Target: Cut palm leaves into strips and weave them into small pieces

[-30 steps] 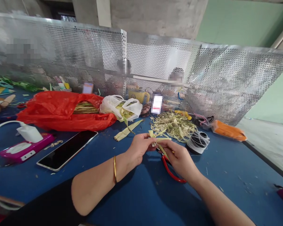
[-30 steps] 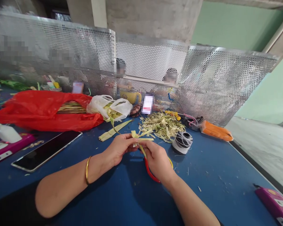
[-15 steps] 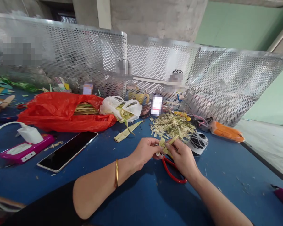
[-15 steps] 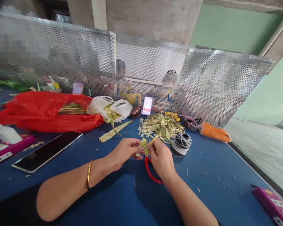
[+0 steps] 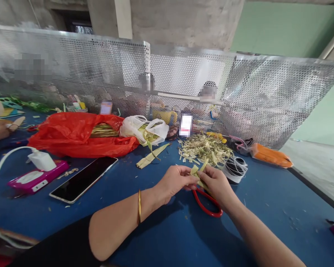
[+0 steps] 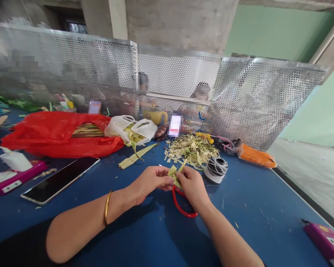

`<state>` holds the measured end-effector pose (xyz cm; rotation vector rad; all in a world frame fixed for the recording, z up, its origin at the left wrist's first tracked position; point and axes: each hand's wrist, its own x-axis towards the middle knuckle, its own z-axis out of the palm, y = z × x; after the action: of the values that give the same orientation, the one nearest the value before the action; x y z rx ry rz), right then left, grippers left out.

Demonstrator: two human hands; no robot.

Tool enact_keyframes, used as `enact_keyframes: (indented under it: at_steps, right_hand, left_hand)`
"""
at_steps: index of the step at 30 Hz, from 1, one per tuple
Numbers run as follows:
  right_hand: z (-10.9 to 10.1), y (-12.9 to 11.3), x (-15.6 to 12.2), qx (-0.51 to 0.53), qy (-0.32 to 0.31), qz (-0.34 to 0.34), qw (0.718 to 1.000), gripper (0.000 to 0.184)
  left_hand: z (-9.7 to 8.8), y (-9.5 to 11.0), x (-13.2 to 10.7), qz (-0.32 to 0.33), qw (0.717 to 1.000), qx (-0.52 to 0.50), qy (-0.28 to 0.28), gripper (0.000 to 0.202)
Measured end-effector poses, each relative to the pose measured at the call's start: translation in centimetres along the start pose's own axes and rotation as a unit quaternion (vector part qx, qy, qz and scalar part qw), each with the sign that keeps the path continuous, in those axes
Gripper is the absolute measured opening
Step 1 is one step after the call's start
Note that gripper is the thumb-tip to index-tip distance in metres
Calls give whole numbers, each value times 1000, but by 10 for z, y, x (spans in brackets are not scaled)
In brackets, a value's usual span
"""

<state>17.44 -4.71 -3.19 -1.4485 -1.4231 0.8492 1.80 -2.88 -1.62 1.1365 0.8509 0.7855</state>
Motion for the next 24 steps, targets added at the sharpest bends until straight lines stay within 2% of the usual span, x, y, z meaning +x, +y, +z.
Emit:
enact_keyframes:
  at_steps: [4,8,10,13,16,20,24]
  right_hand:
    - [0,-5,-3,-14,2,-1,1000,36]
    - [-19,-25,-4,-40,-84,3,996,32]
    - [-29,-35,-4,-18,-100,5,995,30]
    - [-36,-40,-3,64,-82,8,995,36]
    - [-32,-35,-2,135,-49,-3,990,35]
    - [-19,-28,-4,94,23,-66,993,31]
    - [-9,-30,-10,60,-5,-58,997,33]
  left_hand:
    - [0,-2,1,16,999,-27,34,11]
    - [-8,3,6,-3,994,-75,75,13]
    - [-12,6,8,-21,991,-95,90,14]
    - [-14,8,8,-49,991,-110,65,15]
    - [-12,6,6,-66,991,-111,20,18]
    - [-8,1,6,-55,995,-79,25,20]
    - [-6,-4,8,-25,998,-40,46,14]
